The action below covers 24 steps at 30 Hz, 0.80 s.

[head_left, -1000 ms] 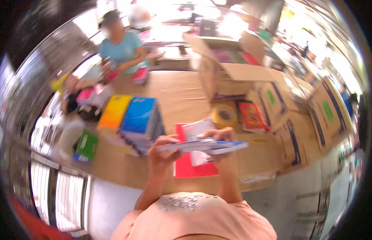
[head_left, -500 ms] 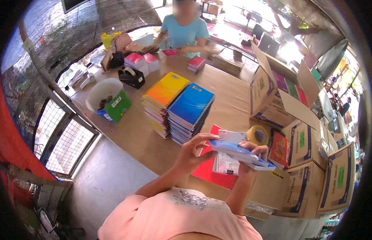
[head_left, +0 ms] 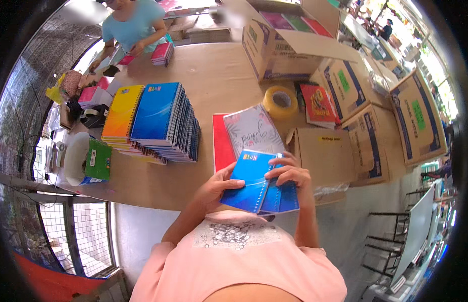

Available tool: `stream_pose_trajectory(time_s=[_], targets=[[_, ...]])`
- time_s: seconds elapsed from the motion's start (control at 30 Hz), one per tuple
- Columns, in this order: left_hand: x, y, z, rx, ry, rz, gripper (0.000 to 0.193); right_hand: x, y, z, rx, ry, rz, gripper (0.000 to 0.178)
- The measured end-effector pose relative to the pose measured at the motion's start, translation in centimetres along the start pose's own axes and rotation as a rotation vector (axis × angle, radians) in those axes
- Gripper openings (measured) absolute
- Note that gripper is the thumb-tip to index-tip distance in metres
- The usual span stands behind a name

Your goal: The person sorts and packages small blue notebooks by hand, placing them into a plastic bag and then carrying the items across a warehouse to another table where they are organized into stacks.

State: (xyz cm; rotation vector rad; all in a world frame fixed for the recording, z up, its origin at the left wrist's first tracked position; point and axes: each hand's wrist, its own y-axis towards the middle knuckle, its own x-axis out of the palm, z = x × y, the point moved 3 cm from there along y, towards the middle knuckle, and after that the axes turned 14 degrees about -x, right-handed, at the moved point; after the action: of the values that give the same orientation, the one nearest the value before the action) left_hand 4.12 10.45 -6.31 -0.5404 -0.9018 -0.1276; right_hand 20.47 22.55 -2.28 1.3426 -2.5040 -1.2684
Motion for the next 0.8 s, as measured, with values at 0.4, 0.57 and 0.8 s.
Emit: stream_pose_trajectory(time_s=[0.4, 0.57, 0.8], targets=[[-3.2, 0.3, -1.2, 0.143, 0.002, 0.154, 0.068, 4.4, -6.9, 3.0, 0.551, 0.786, 0.926, 0.054], [-6.0, 0.5, -2.5, 0.100, 0.081, 0.150, 0.065, 7.1, -7.1, 0.8, 0.684, 0.627, 0.775, 0.058], [-9.4, 1.4, -5.3, -0.017, -0.410, -0.192, 0.061, 4.7, -9.6, -1.1, 0.672, 0.338, 1.058, 0.056]])
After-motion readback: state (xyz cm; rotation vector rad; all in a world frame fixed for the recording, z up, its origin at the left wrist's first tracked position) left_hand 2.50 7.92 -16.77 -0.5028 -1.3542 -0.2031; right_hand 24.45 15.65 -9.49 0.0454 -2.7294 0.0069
